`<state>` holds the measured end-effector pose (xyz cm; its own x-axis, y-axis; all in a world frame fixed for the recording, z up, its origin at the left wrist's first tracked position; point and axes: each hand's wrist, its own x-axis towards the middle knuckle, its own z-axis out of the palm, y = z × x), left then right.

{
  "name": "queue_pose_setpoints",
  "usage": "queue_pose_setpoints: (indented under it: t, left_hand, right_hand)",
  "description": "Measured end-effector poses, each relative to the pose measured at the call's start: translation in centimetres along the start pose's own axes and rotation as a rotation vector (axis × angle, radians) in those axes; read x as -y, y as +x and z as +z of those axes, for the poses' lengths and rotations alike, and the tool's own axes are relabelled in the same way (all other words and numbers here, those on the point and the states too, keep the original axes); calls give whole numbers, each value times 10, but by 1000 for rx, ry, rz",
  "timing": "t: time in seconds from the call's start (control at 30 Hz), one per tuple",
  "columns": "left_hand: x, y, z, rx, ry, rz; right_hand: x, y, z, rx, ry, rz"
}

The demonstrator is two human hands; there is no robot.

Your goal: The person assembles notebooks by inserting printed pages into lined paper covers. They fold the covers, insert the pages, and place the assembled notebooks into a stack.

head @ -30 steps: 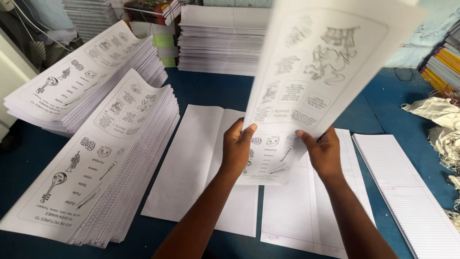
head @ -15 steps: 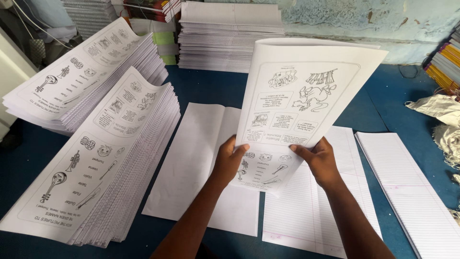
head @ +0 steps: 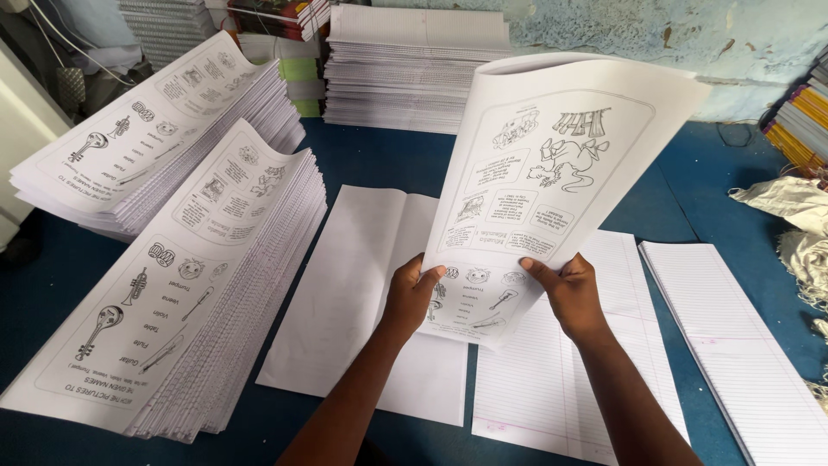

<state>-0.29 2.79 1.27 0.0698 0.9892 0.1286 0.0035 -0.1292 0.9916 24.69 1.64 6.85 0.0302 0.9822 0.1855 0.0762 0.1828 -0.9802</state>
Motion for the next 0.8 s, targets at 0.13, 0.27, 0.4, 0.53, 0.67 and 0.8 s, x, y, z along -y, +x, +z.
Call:
queue_pose_setpoints:
  t: [0.13, 0.27, 0.4, 0.53, 0.67, 0.8]
  left_hand:
    - [16, -2, -2, 23, 38, -58]
    - [45, -7, 0, 30, 58, -88]
    - [69, -11, 4, 55, 64, -181]
    - [74, -12, 8, 31, 71, -192]
    - [64, -11, 12, 10, 71, -168]
    - [45, -10, 8, -18, 46, -142]
  right_hand:
    - [-18, 0, 1, -15, -60, 106]
    - [-49, -9, 0, -4, -100, 247]
    - [-81, -23, 1, 30, -20, 243]
    - [-101, -31, 3, -4, -49, 283]
    - [-103, -32, 5, -14, -102, 263]
    - [-86, -30, 8, -7, -127, 199]
